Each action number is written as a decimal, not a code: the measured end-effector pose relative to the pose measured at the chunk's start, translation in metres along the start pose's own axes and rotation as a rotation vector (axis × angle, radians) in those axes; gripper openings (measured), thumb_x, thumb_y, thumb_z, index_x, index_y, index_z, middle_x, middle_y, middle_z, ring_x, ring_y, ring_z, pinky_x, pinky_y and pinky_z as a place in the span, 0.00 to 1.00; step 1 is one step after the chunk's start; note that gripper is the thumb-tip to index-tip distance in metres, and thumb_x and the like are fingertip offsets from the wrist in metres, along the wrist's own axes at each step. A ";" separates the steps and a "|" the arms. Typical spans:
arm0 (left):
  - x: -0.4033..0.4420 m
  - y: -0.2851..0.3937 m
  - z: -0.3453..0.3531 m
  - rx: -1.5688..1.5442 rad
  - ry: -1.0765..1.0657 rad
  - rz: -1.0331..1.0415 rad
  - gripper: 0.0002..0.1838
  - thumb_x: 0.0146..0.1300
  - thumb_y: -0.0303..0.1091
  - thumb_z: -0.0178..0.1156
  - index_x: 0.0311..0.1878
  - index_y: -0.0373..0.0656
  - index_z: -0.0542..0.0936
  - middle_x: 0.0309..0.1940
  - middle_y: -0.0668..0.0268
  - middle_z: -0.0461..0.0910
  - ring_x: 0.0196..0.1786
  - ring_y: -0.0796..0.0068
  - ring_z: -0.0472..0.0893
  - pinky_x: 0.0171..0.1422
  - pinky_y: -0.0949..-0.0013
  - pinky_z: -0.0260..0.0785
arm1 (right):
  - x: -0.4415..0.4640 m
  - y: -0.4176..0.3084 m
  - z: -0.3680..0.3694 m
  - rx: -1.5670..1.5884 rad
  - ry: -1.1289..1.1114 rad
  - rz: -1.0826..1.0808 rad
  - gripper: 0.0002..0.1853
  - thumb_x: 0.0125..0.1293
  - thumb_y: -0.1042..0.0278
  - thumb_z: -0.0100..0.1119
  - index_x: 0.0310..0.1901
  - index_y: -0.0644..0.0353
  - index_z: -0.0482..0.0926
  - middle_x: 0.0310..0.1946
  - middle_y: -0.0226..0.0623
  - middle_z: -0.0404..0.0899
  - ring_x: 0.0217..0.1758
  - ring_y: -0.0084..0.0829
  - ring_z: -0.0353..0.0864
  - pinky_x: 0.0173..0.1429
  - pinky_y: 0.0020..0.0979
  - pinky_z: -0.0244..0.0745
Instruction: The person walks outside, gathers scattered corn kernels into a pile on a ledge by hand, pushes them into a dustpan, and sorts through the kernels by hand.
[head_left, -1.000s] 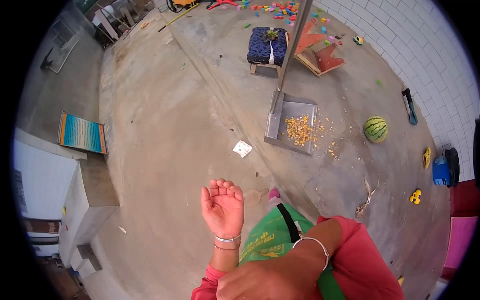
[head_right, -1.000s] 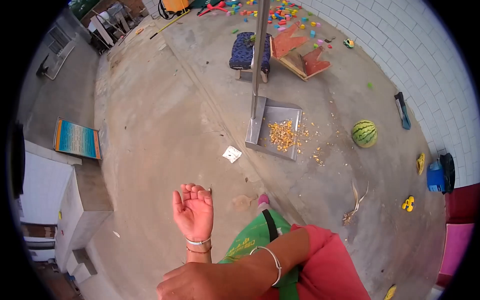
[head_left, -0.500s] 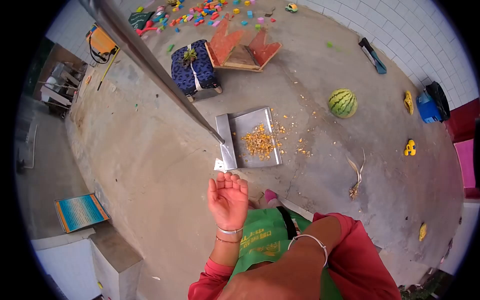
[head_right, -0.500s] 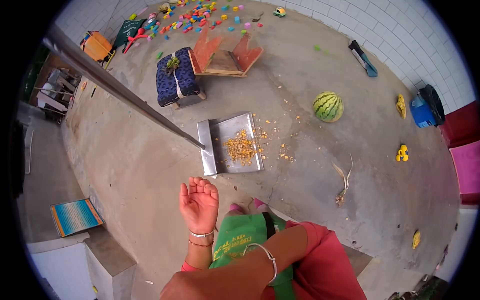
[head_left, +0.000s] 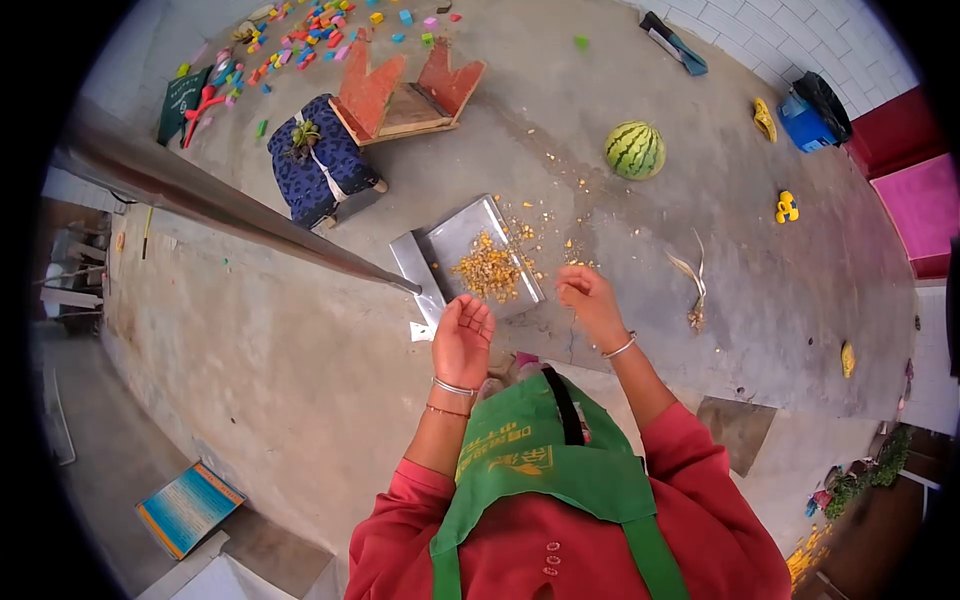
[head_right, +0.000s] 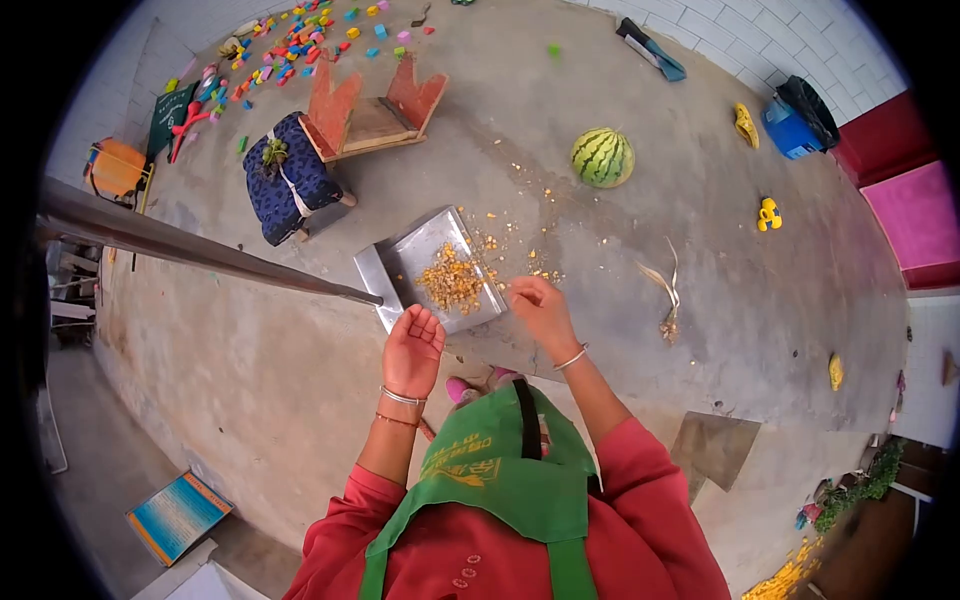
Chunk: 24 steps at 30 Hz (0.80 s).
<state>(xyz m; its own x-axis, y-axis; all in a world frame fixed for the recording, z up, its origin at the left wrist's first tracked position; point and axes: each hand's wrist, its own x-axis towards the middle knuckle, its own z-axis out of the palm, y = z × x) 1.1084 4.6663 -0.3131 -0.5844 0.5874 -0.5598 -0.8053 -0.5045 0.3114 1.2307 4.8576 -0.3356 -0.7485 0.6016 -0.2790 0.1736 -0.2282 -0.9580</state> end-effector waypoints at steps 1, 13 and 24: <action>0.007 -0.003 -0.002 0.061 0.032 -0.014 0.08 0.67 0.36 0.50 0.41 0.44 0.75 0.35 0.69 0.79 0.40 0.74 0.77 0.49 0.69 0.71 | 0.010 0.039 -0.028 -0.096 0.072 -0.022 0.15 0.59 0.78 0.56 0.48 0.64 0.74 0.36 0.34 0.79 0.37 0.20 0.77 0.42 0.23 0.73; 0.075 -0.068 -0.001 0.839 0.123 0.066 0.08 0.59 0.27 0.57 0.42 0.44 0.75 0.35 0.71 0.77 0.38 0.78 0.76 0.43 0.72 0.70 | 0.074 0.089 -0.086 -0.848 0.157 -0.158 0.31 0.48 0.74 0.65 0.57 0.55 0.70 0.49 0.44 0.72 0.46 0.42 0.76 0.50 0.35 0.73; 0.130 -0.092 -0.001 1.918 -0.188 0.582 0.27 0.44 0.25 0.66 0.52 0.41 0.73 0.46 0.55 0.71 0.44 0.58 0.75 0.52 0.63 0.69 | 0.105 0.081 -0.054 -1.023 -0.010 -0.206 0.20 0.49 0.75 0.64 0.47 0.57 0.74 0.44 0.45 0.72 0.46 0.48 0.74 0.49 0.40 0.72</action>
<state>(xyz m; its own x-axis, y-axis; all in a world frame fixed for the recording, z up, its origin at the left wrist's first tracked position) 1.1070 4.7886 -0.4153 -0.6629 0.7447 -0.0772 0.4797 0.5017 0.7199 1.2011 4.9438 -0.4462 -0.8297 0.5477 -0.1079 0.4978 0.6385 -0.5870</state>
